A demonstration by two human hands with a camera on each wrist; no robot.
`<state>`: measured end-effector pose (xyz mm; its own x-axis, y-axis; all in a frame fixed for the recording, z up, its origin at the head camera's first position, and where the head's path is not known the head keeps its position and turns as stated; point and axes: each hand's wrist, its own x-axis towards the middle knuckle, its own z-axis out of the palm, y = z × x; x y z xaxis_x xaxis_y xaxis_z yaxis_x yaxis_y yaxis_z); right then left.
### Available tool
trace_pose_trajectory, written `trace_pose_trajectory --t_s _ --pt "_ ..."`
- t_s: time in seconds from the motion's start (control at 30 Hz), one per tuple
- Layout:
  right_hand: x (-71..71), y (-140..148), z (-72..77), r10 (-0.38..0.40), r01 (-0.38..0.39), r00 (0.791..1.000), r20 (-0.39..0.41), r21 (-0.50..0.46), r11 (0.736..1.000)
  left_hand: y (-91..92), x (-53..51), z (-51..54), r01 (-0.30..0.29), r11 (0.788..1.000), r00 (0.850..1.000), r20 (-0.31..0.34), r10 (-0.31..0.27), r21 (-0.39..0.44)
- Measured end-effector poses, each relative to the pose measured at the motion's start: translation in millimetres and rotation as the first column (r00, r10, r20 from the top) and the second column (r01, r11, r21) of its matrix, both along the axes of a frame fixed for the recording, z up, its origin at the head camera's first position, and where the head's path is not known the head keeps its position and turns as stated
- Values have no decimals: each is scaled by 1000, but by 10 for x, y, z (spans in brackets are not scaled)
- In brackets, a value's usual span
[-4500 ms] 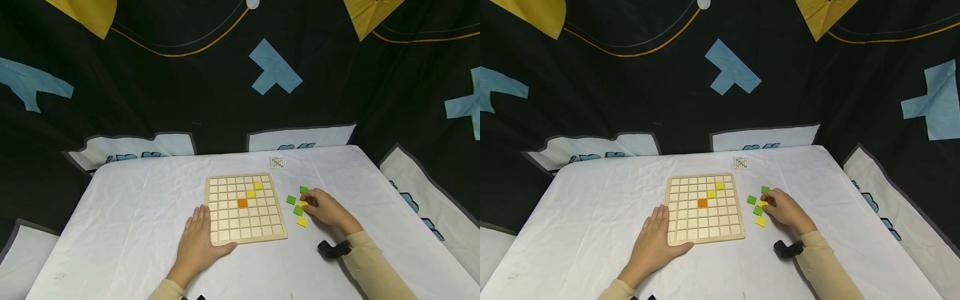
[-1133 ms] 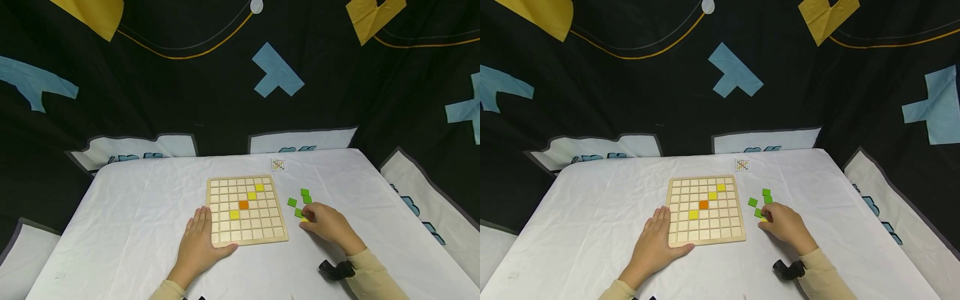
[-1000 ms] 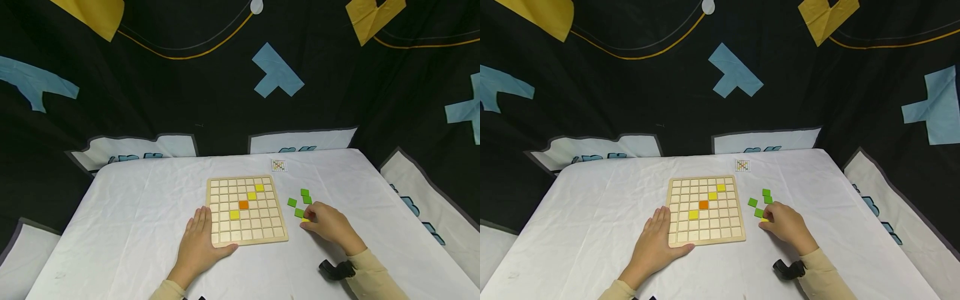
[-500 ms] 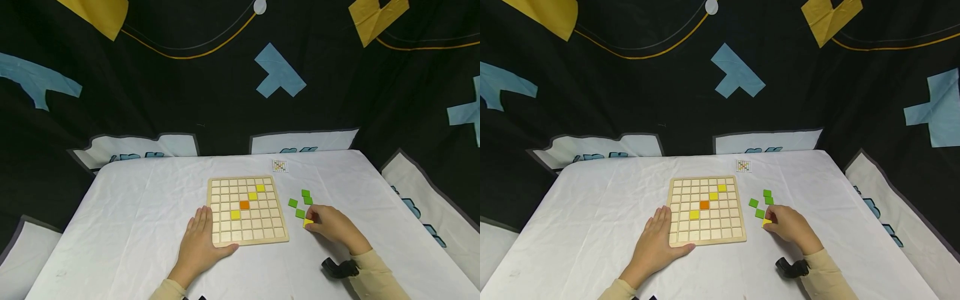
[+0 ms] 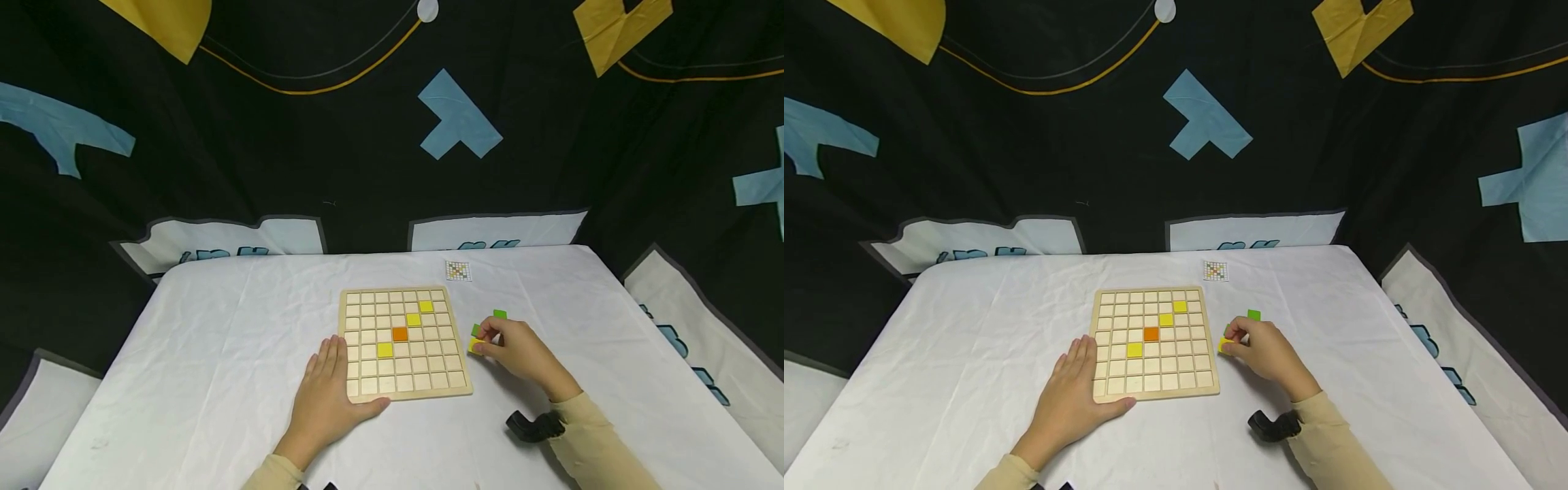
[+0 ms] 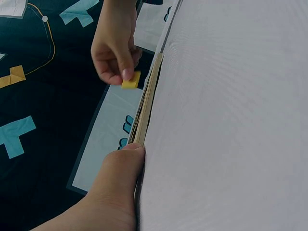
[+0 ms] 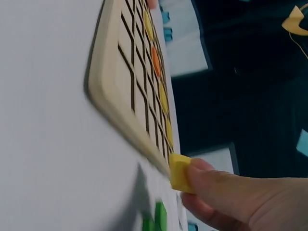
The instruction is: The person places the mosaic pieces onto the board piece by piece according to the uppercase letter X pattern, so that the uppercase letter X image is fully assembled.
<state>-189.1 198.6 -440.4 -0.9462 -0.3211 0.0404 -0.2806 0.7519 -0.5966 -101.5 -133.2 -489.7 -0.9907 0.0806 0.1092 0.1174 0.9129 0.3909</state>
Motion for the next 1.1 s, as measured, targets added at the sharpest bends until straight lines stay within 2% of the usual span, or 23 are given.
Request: trace_pose_trajectory --t_s 0.3,0.53,0.83,1.1 --pt "-17 -613 -41 104 -103 994 12 -82 991 -3 0 15 1 1000 1000 5 -1 -3" --pt "13 -1025 -121 198 -199 980 -23 -65 978 -20 3 19 8 1000 1000 3 -8 -10" --pt "49 -1343 -155 290 -294 956 -46 -102 950 -27 -4 15 13 1000 1000 -12 -14 -18" --pt "75 -1532 -192 335 -341 939 -76 -77 937 -27 -1 1 20 1000 1000 -20 -20 -19"
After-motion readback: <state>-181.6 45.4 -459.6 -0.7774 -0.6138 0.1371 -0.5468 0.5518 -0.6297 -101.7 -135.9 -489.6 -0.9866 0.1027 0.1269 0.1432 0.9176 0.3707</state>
